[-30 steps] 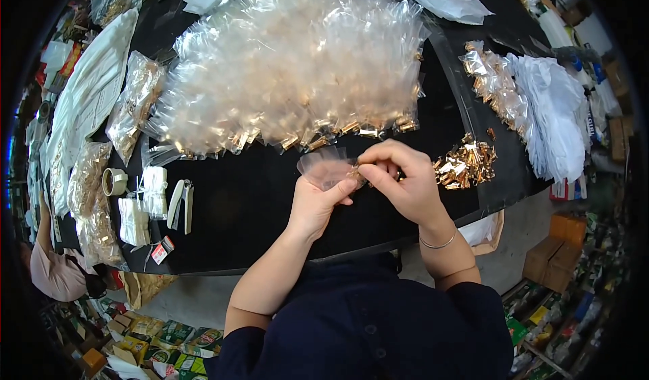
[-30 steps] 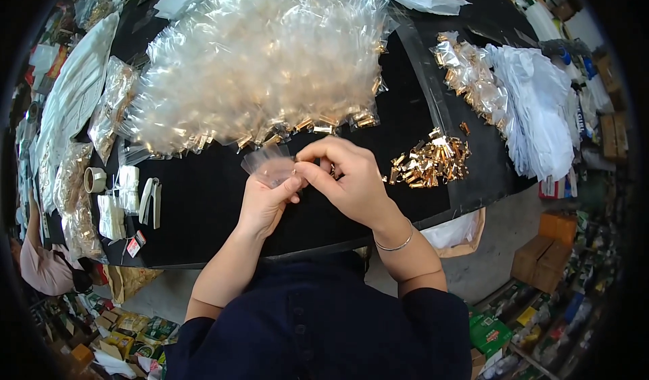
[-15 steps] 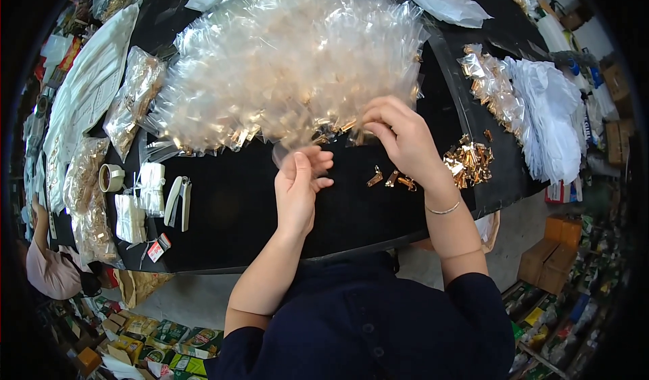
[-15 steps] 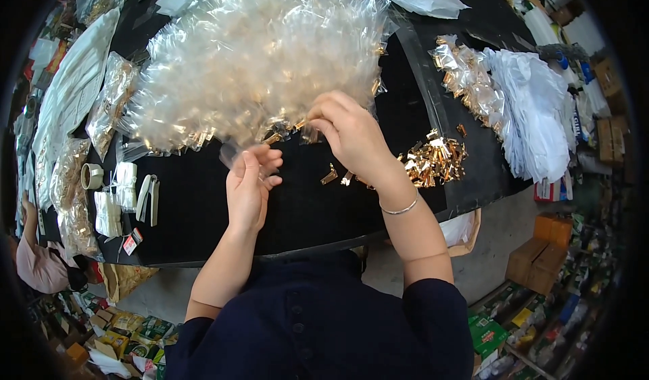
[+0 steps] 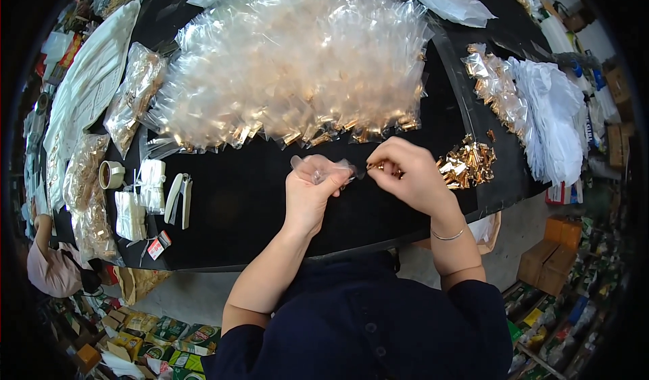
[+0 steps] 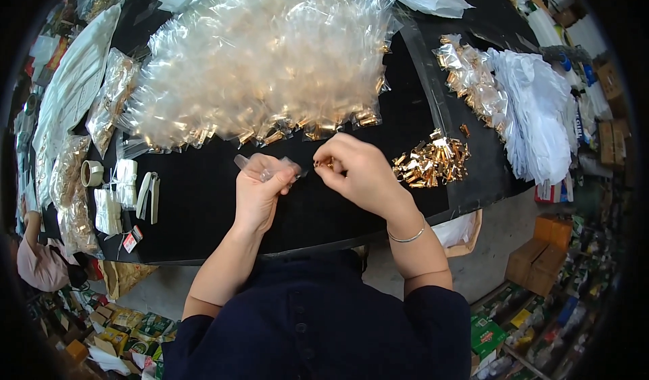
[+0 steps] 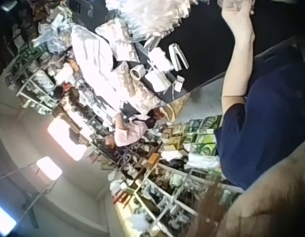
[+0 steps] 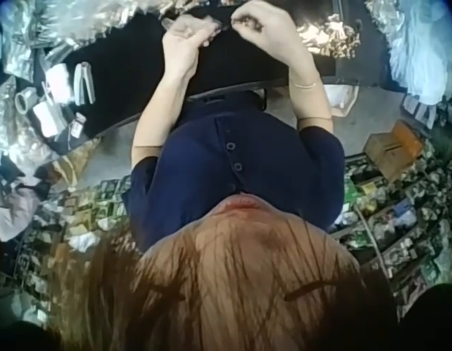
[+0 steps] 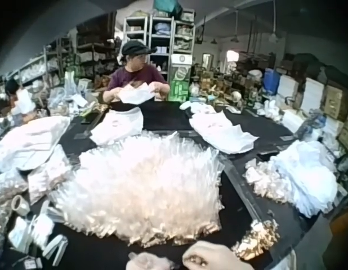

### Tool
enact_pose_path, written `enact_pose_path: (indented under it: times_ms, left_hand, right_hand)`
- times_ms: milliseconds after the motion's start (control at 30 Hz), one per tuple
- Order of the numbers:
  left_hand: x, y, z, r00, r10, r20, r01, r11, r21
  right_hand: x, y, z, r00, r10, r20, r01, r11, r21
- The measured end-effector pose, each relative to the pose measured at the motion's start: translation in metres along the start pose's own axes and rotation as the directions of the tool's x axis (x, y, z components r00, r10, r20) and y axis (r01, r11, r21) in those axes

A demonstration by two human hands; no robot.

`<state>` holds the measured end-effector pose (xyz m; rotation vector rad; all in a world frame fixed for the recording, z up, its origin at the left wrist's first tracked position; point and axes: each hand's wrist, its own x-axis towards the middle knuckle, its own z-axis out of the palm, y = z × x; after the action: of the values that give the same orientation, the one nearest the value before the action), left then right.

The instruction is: The recorder packages small gold-colored items into individual small plastic bags at a workstation.

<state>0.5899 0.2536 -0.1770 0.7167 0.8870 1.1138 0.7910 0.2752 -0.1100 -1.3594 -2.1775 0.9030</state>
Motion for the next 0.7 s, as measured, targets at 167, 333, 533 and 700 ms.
enact_pose_path:
  times_ms: [167, 333, 533, 700]
  left_hand:
    - [-0.001, 0.006, 0.006, 0.998, -0.053, -0.044, 0.049, 0.995, -0.087]
    - [0.002, 0.009, 0.006, 0.998, -0.057, 0.036, 0.061, 0.988, -0.14]
    - [0.001, 0.011, 0.015, 0.991, -0.131, 0.039, 0.136, 0.976, -0.172]
    - [-0.003, -0.006, 0.004, 0.994, -0.073, 0.086, 0.084, 0.986, -0.141]
  right_hand:
    - [0.008, -0.014, -0.005, 0.953, 0.038, -0.301, 0.136, 0.834, 0.535]
    - [0.015, -0.024, 0.0, 0.965, 0.029, -0.262, 0.094, 0.89, 0.445]
    - [0.009, -0.015, 0.002, 0.94, -0.152, -0.306, 0.236, 0.935, 0.263]
    - [0.002, -0.014, 0.011, 0.937, -0.291, -0.193, 0.314, 0.944, 0.101]
